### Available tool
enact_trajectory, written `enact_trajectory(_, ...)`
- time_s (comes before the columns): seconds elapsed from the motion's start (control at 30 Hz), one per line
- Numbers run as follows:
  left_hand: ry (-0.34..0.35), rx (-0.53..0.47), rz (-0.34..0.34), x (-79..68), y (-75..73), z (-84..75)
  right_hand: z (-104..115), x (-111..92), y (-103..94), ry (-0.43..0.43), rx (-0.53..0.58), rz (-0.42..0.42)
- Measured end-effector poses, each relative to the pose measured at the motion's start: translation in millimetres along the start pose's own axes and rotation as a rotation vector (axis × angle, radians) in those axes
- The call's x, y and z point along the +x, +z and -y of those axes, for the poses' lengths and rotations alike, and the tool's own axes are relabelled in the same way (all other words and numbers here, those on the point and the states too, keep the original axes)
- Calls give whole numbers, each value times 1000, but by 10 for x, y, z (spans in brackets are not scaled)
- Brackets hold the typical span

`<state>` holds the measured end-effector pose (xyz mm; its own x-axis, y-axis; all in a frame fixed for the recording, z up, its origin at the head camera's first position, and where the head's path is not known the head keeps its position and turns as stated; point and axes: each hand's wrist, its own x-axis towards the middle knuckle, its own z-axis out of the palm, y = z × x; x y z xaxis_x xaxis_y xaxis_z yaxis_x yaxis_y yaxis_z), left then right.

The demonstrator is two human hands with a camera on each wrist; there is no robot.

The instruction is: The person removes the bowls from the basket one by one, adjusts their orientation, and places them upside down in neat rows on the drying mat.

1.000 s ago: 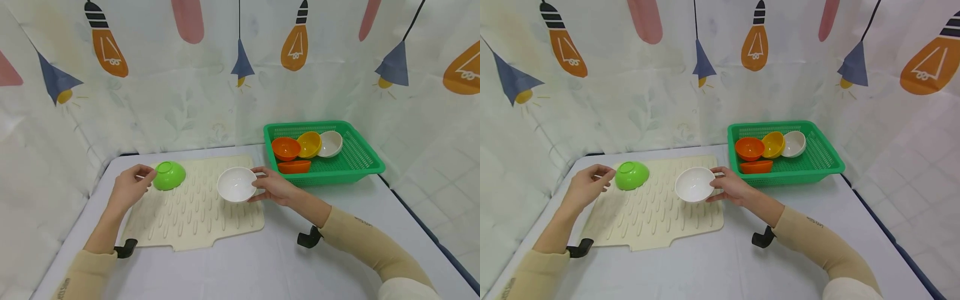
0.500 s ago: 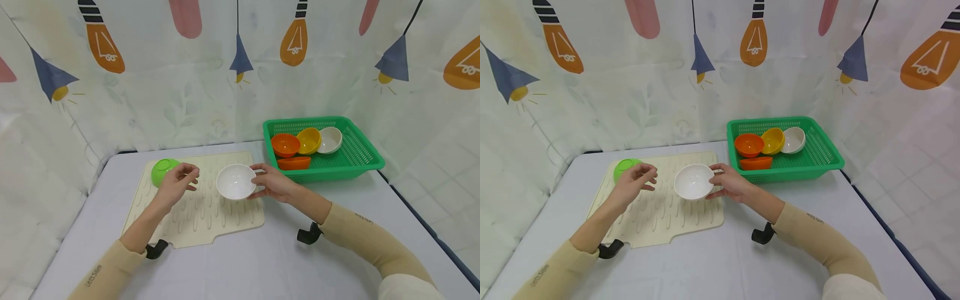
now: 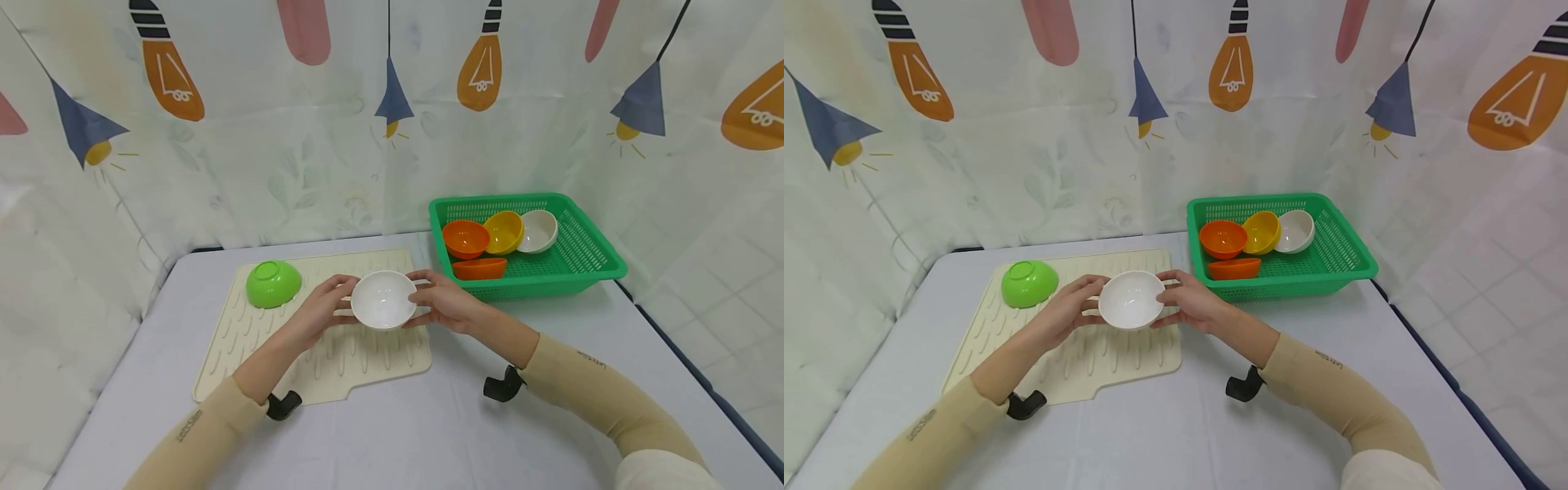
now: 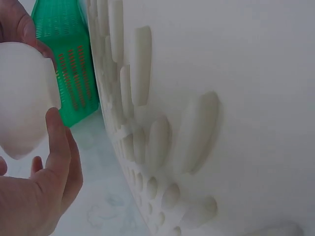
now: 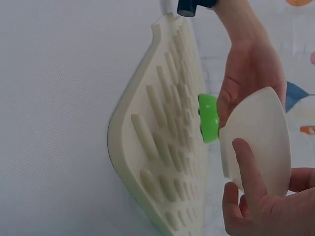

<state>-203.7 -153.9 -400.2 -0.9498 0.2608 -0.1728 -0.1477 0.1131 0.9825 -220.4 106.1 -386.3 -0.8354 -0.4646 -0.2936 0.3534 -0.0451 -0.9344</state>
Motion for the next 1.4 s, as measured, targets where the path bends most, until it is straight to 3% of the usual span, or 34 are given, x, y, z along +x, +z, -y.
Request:
enact_trajectory(0.17, -64, -56, 76, 40, 24, 31, 2, -7, 25, 1, -7, 7)
enact_trajectory(0.73, -97, -222, 202, 123, -117, 116, 19, 36, 32, 5, -11, 7)
enact_trajectory(0.97, -67, -231, 211, 114, -167, 105, 30, 21, 33, 0, -25, 11)
enact_trajectory(1.4, 31, -245, 112, 62, -279, 25, 31, 7, -10, 2, -19, 30)
